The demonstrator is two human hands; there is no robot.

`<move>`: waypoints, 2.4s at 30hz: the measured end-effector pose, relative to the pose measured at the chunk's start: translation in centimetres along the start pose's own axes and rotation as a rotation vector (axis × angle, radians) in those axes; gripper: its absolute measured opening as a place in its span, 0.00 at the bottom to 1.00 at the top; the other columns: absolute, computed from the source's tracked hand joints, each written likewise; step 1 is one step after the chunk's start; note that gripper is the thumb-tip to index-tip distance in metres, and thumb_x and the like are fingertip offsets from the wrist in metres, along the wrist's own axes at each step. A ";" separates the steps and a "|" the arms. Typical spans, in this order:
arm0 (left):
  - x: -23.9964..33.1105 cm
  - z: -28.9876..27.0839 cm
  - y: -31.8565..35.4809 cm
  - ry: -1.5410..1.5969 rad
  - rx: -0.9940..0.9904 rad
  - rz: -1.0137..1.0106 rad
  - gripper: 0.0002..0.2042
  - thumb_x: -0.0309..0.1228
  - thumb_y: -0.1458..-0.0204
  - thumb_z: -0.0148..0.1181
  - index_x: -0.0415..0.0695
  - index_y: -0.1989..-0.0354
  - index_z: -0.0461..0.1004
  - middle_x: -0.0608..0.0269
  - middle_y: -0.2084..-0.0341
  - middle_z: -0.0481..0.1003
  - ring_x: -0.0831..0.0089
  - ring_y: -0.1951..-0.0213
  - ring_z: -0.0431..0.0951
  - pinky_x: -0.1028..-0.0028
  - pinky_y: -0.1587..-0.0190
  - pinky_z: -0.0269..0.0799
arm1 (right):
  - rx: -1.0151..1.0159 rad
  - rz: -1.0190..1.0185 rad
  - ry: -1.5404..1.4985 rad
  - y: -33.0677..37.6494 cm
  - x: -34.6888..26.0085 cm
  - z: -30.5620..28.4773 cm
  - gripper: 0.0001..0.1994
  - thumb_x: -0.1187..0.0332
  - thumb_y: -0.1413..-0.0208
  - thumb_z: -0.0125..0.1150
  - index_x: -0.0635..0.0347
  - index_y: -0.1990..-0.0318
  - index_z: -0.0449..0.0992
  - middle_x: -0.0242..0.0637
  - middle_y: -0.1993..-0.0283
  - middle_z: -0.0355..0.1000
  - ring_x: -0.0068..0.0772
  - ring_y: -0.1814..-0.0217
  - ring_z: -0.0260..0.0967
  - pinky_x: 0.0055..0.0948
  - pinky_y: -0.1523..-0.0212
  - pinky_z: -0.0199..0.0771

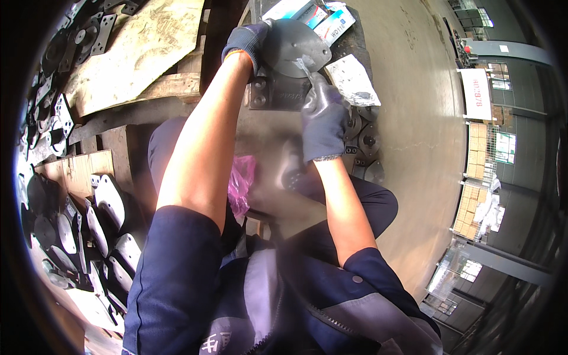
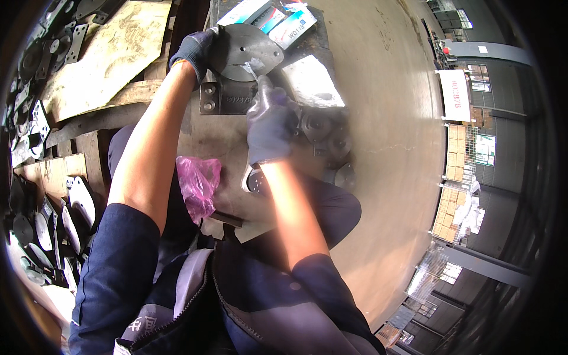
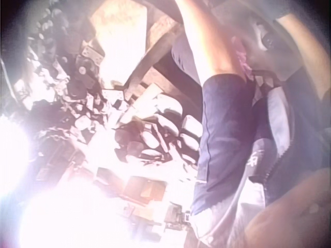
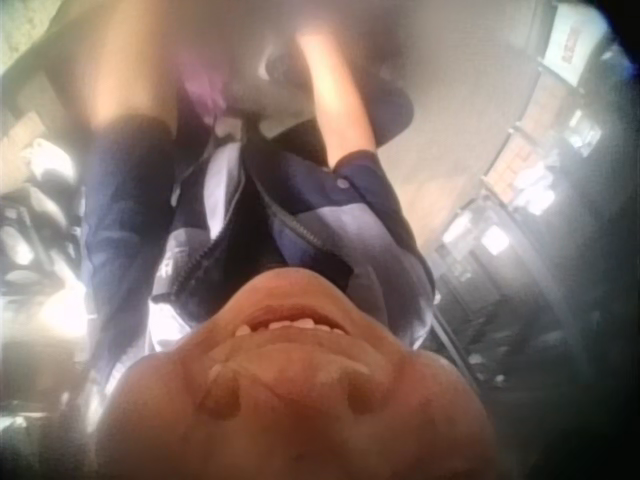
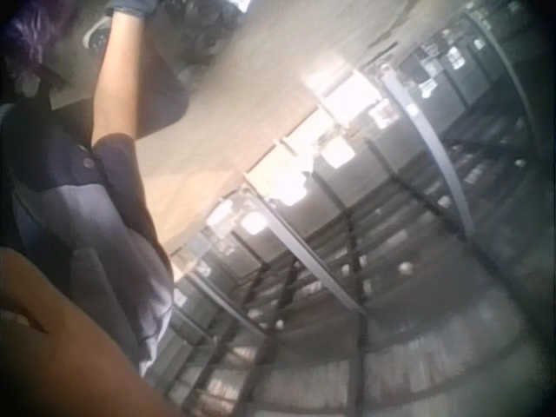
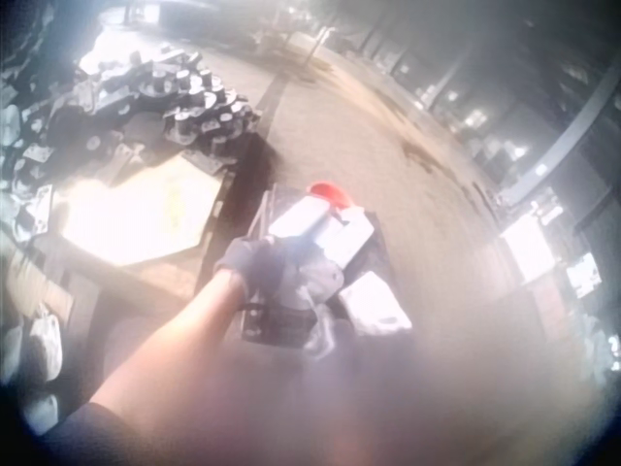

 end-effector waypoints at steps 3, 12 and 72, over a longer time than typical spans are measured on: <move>-0.1 -0.2 0.4 0.029 0.022 -0.016 0.28 0.51 0.54 0.47 0.39 0.55 0.72 0.45 0.55 0.71 0.54 0.50 0.70 0.68 0.50 0.65 | -0.144 -0.063 0.153 -0.1 -2.0 -1.2 0.16 0.68 0.54 0.55 0.51 0.54 0.72 0.38 0.73 0.70 0.38 0.70 0.71 0.37 0.67 0.69; 0.7 -0.7 1.0 -0.052 0.019 -0.005 0.27 0.52 0.54 0.46 0.40 0.56 0.73 0.45 0.56 0.71 0.54 0.51 0.71 0.67 0.51 0.66 | -0.272 -0.196 0.243 -0.7 -4.2 -2.4 0.13 0.70 0.54 0.53 0.55 0.58 0.73 0.39 0.75 0.69 0.38 0.72 0.72 0.36 0.74 0.69; 2.1 -1.1 5.4 0.363 0.108 -0.143 0.21 0.44 0.55 0.58 0.38 0.61 0.75 0.55 0.70 0.76 0.65 0.69 0.74 0.67 0.64 0.69 | -0.186 -0.035 -0.179 1.3 1.3 -0.1 0.22 0.71 0.56 0.55 0.41 0.49 0.70 0.40 0.64 0.72 0.47 0.62 0.69 0.41 0.59 0.67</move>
Point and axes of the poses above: each hand's wrist, its own y-axis away from the middle knuckle, its own z-axis out of the palm, x = y × z, the point moved 4 cm from there along -y, towards the middle knuckle
